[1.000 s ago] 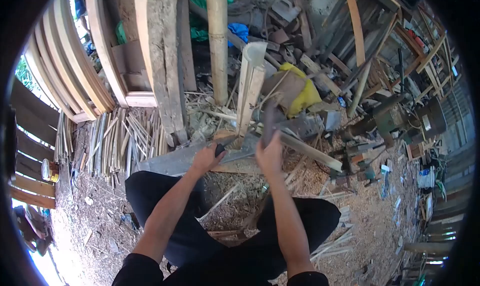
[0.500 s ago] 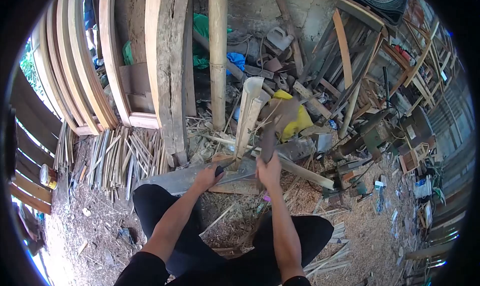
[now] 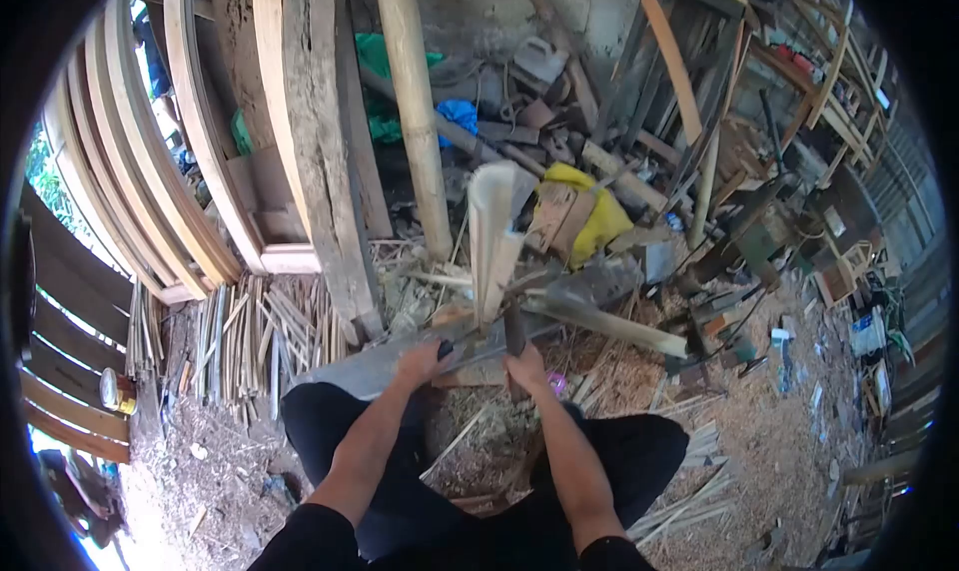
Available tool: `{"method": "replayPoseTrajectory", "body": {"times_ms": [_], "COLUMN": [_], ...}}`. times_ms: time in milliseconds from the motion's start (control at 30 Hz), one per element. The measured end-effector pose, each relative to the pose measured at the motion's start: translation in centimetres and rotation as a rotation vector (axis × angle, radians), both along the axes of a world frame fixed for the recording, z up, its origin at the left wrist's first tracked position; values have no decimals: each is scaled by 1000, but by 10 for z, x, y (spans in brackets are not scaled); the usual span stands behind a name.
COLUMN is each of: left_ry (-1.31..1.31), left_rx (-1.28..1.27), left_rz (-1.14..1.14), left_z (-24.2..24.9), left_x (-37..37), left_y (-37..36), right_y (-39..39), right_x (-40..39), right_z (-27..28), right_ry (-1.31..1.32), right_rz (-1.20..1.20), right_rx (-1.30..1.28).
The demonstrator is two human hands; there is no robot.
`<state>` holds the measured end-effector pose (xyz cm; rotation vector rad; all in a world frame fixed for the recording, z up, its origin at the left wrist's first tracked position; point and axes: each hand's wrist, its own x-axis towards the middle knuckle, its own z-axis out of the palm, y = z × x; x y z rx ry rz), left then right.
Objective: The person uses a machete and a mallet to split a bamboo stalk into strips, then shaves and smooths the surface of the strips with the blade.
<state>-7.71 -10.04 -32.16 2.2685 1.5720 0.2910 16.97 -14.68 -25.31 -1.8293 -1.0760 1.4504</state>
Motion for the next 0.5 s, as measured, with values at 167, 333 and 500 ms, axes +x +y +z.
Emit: {"method": "replayPoseTrajectory", "body": {"times_ms": [167,333,500], "left_ry": [41,36,-113], "left_rx": [-95,-127,-139], "left_rz": [-9,-25,83], "left_z": [13,13,5], "left_x": [16,24,22], "left_y": [-6,-4,-5], "right_y": [1,-14,-46], "right_x": [2,4,38], "right_z": [-68,-3,-58], "right_ry": [-227,64,-721], "right_rz": [-131,-267,-354], "right_rx": [416,369,472]}}
